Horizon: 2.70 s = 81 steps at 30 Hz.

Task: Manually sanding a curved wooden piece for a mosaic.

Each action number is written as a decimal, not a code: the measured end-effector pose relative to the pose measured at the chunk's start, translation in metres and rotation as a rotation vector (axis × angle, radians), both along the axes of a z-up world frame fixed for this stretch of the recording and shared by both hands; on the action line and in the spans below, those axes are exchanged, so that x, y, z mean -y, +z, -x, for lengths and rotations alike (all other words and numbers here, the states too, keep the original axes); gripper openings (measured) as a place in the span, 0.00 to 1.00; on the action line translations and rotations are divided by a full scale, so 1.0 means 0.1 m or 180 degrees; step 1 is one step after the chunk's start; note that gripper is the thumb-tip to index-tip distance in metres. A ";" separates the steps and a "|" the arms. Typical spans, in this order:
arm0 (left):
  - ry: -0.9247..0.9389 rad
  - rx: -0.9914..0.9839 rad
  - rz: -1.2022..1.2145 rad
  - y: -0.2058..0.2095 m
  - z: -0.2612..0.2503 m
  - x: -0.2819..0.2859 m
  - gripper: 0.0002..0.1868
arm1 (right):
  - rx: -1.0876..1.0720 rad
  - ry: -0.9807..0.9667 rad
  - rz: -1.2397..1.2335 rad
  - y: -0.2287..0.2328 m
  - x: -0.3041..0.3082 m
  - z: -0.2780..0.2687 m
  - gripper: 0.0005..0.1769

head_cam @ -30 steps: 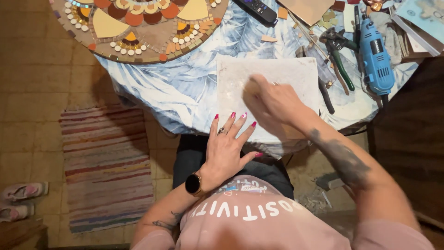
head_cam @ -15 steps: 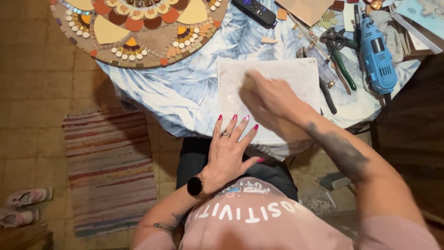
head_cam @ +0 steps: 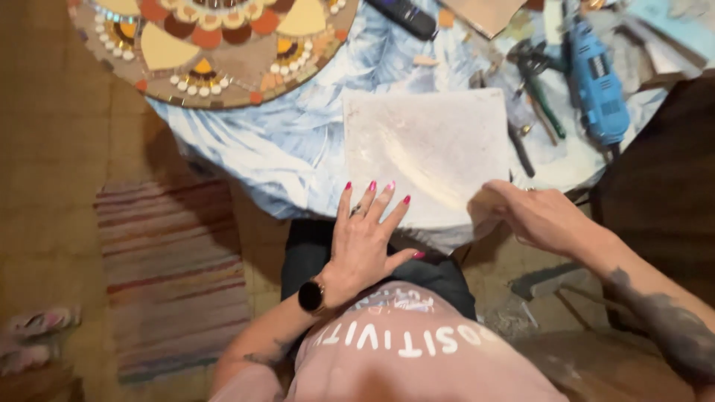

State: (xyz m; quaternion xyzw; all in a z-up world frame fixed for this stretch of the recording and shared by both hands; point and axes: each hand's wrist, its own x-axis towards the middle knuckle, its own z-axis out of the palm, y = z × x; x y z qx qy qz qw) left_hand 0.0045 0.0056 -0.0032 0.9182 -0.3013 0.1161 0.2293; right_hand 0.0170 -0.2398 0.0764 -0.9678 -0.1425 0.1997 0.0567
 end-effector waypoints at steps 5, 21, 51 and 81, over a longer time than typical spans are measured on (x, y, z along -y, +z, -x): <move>-0.0023 -0.0129 0.0329 0.21 0.00 0.05 0.32 | 0.0383 -0.0904 -0.2720 -0.16 0.07 -0.05 0.27; -0.0468 -0.0296 0.1703 0.66 0.07 0.24 0.33 | 0.0327 -0.0815 -0.4885 -0.16 -0.35 0.04 0.28; -0.0015 -0.0333 -0.0185 0.02 -0.04 0.12 0.36 | 0.0051 0.0374 0.0035 -0.36 -0.36 -0.59 0.36; 0.0112 -0.0083 0.0958 0.36 0.00 0.18 0.32 | 0.0666 -0.1289 -0.4662 -0.08 -0.33 0.17 0.28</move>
